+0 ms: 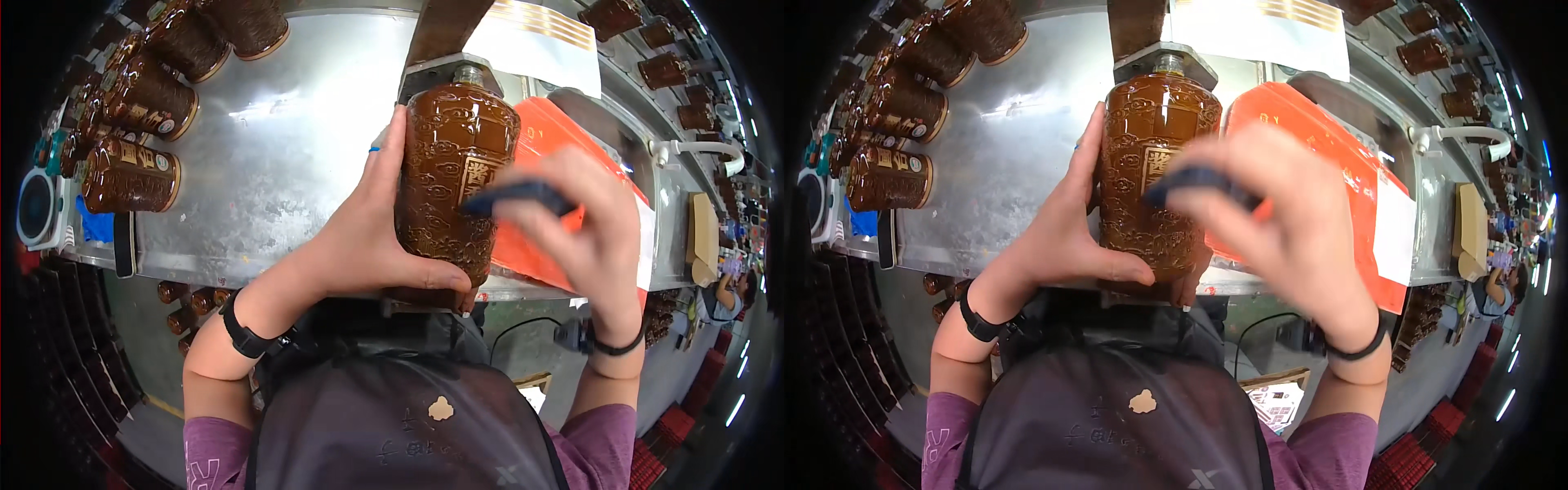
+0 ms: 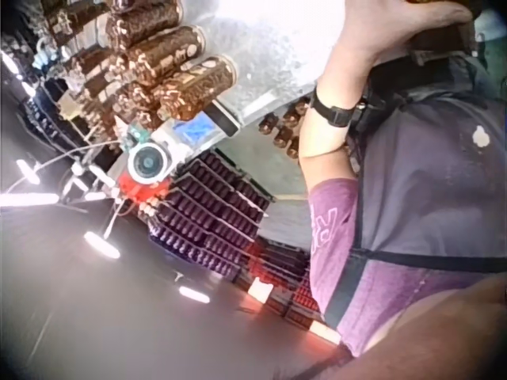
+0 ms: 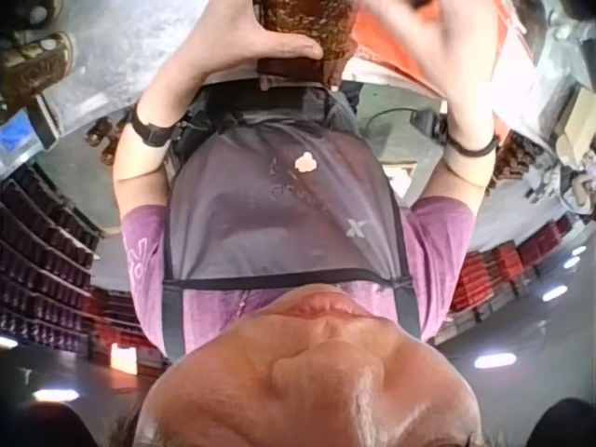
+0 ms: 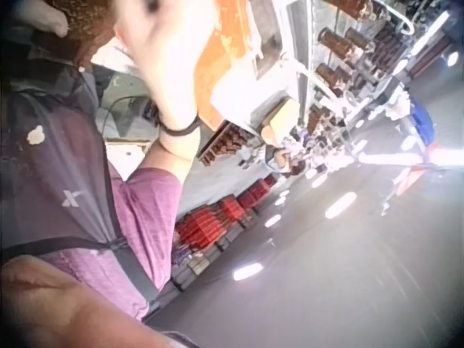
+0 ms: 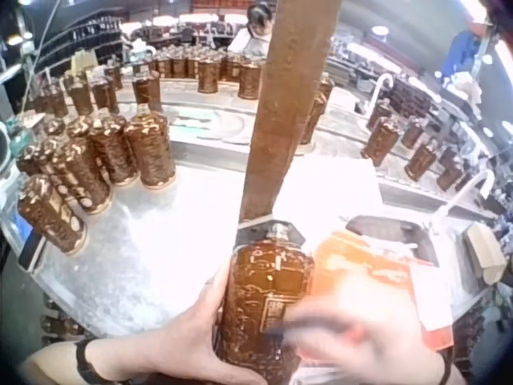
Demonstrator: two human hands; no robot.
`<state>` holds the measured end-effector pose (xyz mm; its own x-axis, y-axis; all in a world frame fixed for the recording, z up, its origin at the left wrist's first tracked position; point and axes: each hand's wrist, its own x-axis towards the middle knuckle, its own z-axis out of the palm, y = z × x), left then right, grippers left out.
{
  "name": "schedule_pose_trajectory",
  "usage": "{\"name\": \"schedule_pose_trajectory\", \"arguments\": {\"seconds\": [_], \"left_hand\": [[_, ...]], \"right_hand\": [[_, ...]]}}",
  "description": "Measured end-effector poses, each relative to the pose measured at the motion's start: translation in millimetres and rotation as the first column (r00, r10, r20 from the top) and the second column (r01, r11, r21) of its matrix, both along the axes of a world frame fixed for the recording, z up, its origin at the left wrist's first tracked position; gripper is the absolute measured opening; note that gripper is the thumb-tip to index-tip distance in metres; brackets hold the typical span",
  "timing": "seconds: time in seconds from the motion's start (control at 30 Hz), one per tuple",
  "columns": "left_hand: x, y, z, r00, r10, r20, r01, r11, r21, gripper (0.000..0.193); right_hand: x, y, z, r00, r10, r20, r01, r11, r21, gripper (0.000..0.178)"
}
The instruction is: Manually applying decorative labels and stickers to ceramic liquor bottles.
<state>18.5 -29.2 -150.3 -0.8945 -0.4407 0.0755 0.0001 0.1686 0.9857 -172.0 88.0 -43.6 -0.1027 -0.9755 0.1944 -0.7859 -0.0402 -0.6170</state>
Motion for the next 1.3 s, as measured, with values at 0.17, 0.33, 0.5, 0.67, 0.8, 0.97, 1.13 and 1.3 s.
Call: {"name": "schedule_pose_trajectory", "arguments": {"seconds": [0.17, 0.33, 0.5, 0.67, 0.8, 0.97, 1.13, 1.3], "left_hand": [[-2.6, -1.3, 7.6, 0.997, 0.024, 0.071, -0.016, 0.994, -0.106, 0.149], [1.4, 3.9, 12.7, 0.995, 0.097, -0.021, -0.099, 0.993, -0.067, 0.143], [9.8, 3.2, 26.4, 0.986, 0.129, -0.102, -0.164, 0.786, -0.596, 0.115], [8.6, 7.5, 26.9, 0.967, -0.086, -0.24, -0.164, 0.512, -0.843, 0.049], [-2.9, 6.1, 43.0, 0.987, -0.076, -0.145, -0.106, 0.376, -0.92, 0.04], [-13.6, 2.9, 60.6, 0.998, -0.043, -0.044, -0.027, 0.334, -0.942, 0.047], [-5.5, -3.2, 54.8, 0.996, -0.089, -0.008, 0.01, 0.201, -0.98, 0.052], [-18.5, -1.9, 58.5, 0.993, -0.071, 0.096, 0.111, 0.252, -0.961, 0.058]], "right_hand": [[-7.3, -11.0, 1.2, 0.993, 0.017, -0.12, -0.042, 0.977, -0.211, 0.021], [-32.4, -19.9, 1.4, 0.925, -0.202, -0.322, 0.083, 0.934, -0.346, 0.017], [-27.0, -13.1, -13.1, 0.995, -0.054, -0.082, 0.032, 0.969, -0.246, 0.022], [-23.7, -1.3, -11.3, 0.984, 0.09, 0.152, -0.071, 0.989, -0.128, 0.018], [-80.5, 12.3, -26.5, 0.953, -0.302, 0.035, 0.302, 0.933, -0.197, 0.021], [-154.5, 42.3, -21.2, 0.807, -0.44, 0.393, 0.469, 0.883, 0.025, 0.03], [-270.7, 88.0, -51.4, 0.66, -0.727, 0.192, 0.657, 0.682, 0.323, 0.026], [-317.1, 99.7, -105.4, 0.738, -0.673, -0.058, 0.612, 0.63, 0.479, 0.041]]}}
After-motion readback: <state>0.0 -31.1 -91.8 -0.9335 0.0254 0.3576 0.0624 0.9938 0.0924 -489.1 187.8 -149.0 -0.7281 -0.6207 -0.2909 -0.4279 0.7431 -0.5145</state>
